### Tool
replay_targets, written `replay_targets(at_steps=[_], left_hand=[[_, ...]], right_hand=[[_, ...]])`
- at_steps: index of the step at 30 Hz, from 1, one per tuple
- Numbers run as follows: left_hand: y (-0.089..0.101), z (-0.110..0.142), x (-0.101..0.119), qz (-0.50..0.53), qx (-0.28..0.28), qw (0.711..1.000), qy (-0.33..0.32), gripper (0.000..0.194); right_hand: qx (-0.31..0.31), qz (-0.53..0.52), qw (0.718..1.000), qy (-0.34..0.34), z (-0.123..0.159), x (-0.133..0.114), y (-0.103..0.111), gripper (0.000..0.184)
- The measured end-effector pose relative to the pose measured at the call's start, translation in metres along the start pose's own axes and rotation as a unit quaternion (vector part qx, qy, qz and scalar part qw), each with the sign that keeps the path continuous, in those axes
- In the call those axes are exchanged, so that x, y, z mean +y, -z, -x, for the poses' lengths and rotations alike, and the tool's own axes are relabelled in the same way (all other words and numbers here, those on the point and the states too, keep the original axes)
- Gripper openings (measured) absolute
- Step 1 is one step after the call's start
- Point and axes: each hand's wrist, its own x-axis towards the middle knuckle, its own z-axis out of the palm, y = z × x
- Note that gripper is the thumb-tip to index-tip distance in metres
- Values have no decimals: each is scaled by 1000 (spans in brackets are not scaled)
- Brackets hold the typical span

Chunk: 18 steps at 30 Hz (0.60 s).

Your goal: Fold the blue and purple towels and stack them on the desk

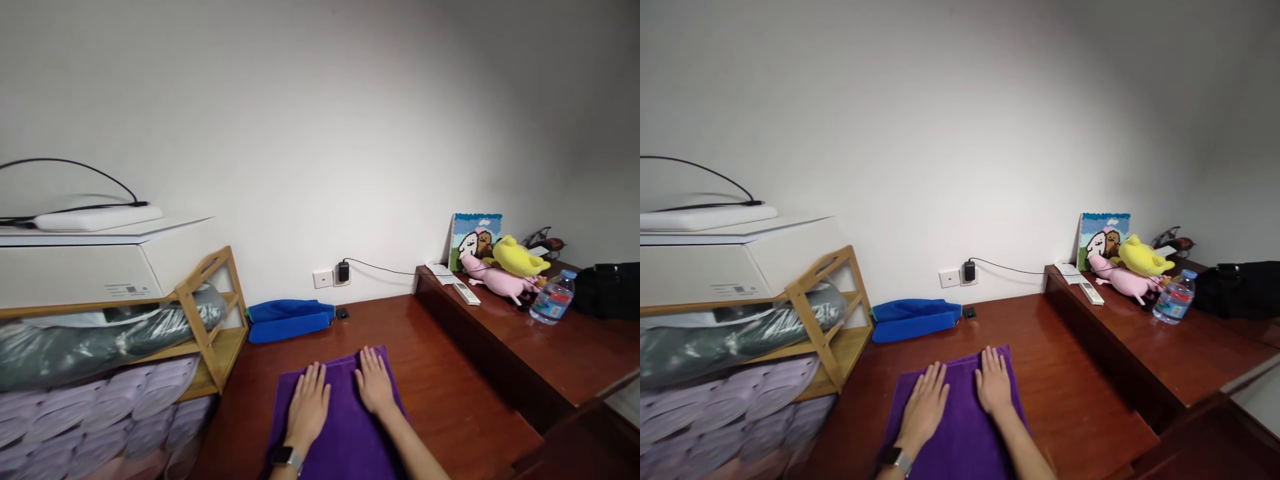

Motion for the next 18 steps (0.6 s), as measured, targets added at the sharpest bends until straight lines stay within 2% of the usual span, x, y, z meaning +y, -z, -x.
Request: replay_targets(at_steps=[2,3,5,7,11,15,18], left_hand=[[-6,6,20,24,-16,999,-33,61],[-8,9,22,29,-27,999,-36,61],[-8,14,14,26,-45,998,-18,62],[-3,16,-9,15,-55,998,10,64],[16,15,-57,-7,-82,996,37,67],[30,33,-91,-34,-79,994,75,67],[33,63,-119,-78,-39,991,100,64]], right_hand=[[-3,-23,999,42,11,-16,-16,63],[-10,-30,998,54,16,-19,-21,62],[-22,-32,998,59,24,-12,-24,59],[-28,-26,998,49,26,4,-15,56],[-38,-9,999,28,19,30,15,54],[-21,1,1000,-15,29,21,28,59],[32,-5,998,-52,64,1,16,60]])
